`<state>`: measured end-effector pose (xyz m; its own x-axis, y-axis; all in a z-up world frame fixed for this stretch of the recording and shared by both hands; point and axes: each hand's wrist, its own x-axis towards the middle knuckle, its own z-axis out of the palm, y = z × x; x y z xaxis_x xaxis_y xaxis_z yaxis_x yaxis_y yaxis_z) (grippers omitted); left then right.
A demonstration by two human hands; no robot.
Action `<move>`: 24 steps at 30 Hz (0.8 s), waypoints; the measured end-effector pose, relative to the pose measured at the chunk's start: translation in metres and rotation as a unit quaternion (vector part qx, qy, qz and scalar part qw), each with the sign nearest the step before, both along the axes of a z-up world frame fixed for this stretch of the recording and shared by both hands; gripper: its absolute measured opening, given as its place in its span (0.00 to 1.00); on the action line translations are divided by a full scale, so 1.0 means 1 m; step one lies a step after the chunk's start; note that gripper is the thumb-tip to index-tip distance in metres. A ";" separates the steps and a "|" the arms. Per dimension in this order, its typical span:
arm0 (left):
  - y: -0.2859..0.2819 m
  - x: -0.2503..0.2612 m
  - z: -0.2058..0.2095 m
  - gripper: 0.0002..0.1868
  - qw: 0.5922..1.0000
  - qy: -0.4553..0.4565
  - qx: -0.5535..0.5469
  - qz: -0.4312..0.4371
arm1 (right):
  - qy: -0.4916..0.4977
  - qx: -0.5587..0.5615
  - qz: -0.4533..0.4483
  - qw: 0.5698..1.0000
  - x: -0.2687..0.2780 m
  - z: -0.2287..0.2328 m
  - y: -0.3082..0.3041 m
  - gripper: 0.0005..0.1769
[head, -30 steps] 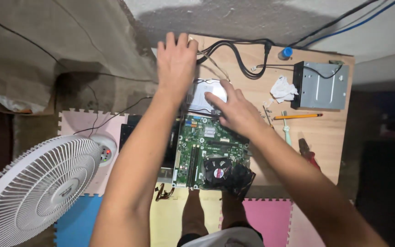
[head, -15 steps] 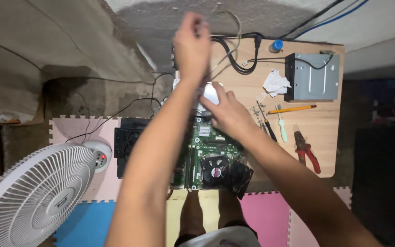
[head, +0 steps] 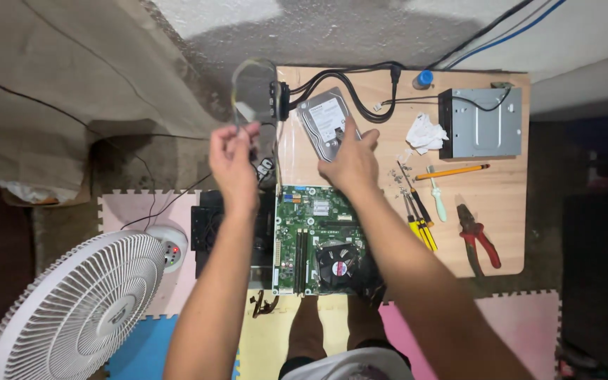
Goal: Connecting and cleaning computer components on a motherboard.
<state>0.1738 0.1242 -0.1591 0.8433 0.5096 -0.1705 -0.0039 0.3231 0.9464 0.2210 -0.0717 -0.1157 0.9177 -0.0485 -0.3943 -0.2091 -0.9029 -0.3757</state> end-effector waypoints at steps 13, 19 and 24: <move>-0.004 -0.085 -0.032 0.07 0.987 0.095 -0.109 0.064 | -0.134 0.132 -0.040 0.981 0.017 -0.075 -0.035 0.40; -0.027 -0.148 -0.041 0.06 0.974 0.142 -0.143 0.102 | -0.075 0.300 0.071 0.948 -0.010 0.002 -0.083 0.11; -0.060 -0.193 -0.062 0.06 0.972 0.219 -0.021 0.085 | 0.103 0.345 -0.006 0.933 -0.041 0.011 -0.105 0.08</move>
<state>-0.0196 0.0642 -0.2213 0.5895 0.6193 -0.5185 0.3399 0.3921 0.8548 0.1801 -0.1767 -0.1044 0.8201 0.2721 -0.5033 -0.3494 -0.4585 -0.8171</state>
